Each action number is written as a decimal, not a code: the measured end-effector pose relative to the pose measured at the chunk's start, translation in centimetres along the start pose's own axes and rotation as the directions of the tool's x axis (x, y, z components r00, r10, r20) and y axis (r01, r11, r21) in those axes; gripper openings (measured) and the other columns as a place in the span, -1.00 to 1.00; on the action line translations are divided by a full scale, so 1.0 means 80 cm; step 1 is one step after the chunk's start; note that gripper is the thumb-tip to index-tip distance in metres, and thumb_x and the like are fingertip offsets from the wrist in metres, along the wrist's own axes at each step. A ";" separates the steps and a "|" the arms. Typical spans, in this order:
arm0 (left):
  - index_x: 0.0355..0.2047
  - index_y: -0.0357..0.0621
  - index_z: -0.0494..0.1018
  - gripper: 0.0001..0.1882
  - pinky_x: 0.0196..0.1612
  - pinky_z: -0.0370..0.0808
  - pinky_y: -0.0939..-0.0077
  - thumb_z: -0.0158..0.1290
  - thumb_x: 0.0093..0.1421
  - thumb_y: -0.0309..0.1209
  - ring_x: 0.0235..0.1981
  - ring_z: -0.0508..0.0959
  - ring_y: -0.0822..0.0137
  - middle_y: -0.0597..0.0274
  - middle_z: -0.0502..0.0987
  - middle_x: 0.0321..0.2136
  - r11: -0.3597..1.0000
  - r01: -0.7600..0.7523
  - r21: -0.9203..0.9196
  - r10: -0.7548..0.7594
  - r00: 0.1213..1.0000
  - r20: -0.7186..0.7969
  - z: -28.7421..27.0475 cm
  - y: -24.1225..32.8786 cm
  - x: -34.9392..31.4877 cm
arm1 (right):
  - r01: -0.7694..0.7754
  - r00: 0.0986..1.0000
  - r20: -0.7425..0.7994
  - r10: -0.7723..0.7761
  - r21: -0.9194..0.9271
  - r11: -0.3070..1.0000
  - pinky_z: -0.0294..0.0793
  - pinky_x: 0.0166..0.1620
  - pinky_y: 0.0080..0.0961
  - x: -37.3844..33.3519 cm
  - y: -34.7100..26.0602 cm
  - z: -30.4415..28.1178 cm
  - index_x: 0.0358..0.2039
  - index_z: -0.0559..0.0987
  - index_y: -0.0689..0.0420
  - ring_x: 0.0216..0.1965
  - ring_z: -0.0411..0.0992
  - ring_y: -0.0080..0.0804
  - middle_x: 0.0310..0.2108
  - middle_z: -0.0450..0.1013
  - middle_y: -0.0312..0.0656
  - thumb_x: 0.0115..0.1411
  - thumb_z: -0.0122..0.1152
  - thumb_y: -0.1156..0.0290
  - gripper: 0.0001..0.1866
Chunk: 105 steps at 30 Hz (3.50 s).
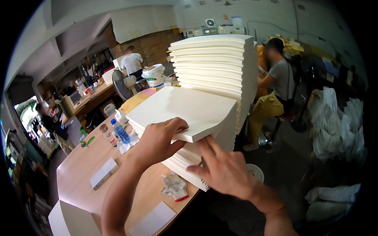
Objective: The person folds a white cardstock sheet over the edge of a table, applies adhesive using a cloth, and then places the folded piece onto a stack of similar items.
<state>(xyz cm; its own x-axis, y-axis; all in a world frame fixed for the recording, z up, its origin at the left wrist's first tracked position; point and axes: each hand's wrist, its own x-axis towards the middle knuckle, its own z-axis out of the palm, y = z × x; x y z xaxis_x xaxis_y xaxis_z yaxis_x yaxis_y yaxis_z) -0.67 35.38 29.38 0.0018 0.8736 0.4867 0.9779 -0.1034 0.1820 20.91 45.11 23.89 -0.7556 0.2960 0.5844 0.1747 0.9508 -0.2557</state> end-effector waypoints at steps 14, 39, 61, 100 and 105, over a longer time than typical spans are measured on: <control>-0.07 -0.26 0.54 -0.68 -0.19 0.57 0.32 0.34 0.30 -0.33 -0.29 0.67 0.26 0.03 0.68 -0.33 0.941 0.268 -0.206 -0.297 0.947 -0.126 -0.005 -0.013 0.010 | 0.014 0.981 -0.189 -0.043 -0.154 0.988 0.68 -0.43 -0.17 0.014 0.048 0.025 0.04 0.59 0.21 -0.43 0.68 0.08 0.12 0.53 0.10 0.42 0.16 -0.19 -0.37; 0.23 -0.33 0.48 -0.32 0.22 0.54 0.41 0.07 0.49 0.10 0.19 0.60 0.29 0.02 0.55 0.26 -0.083 -0.120 -0.989 -0.805 0.594 -0.004 -0.037 -0.034 -0.516 | -0.610 0.789 0.581 -0.199 0.778 -0.151 0.42 0.32 -0.36 -0.004 -0.082 0.245 0.45 0.26 0.40 0.25 0.48 -0.27 0.26 0.48 0.04 0.34 0.05 0.40 -0.30; -0.11 -0.35 0.60 -0.64 -0.08 0.71 0.34 0.24 0.42 -0.21 -0.19 0.71 0.27 0.05 0.69 -0.18 -0.276 0.568 -0.776 -0.952 -0.052 0.301 0.090 -0.068 -0.631 | -0.741 0.582 0.768 -0.267 0.636 0.216 0.49 0.21 -0.52 -0.053 -0.059 0.425 0.37 0.42 0.38 0.11 0.54 -0.51 0.14 0.60 -0.14 0.52 0.21 0.33 -0.46; 0.29 -0.21 0.49 -0.40 0.57 -0.07 -0.13 0.27 0.21 -0.47 0.52 0.18 -0.15 0.20 0.45 0.39 0.157 0.981 -0.117 -0.940 0.112 -0.321 0.154 0.108 -0.612 | 0.052 0.803 0.509 -0.311 0.459 0.887 0.57 -0.16 -0.17 -0.066 -0.075 0.404 0.12 0.63 0.16 -0.17 0.57 0.04 -0.17 0.57 -0.08 0.49 0.17 0.23 -0.66; 0.29 -0.22 0.49 -0.40 0.57 -0.05 -0.14 0.28 0.22 -0.45 0.51 0.21 -0.15 0.19 0.45 0.39 0.179 0.979 -0.102 -0.937 0.138 -0.321 0.153 0.109 -0.612 | 0.138 0.844 0.392 -0.365 0.500 0.855 0.57 -0.30 -0.11 -0.068 -0.074 0.406 0.09 0.62 0.16 -0.31 0.58 0.02 -0.27 0.55 -0.11 0.45 0.21 0.26 -0.68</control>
<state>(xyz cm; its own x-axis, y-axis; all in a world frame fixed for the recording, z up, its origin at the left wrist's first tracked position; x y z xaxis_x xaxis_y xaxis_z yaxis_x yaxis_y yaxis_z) 10.32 -2.49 -3.36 -0.9831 0.0648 0.1712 0.1557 0.7878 0.5959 3.50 34.93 -2.83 -0.9492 -0.1333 0.2851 -0.2706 0.8082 -0.5230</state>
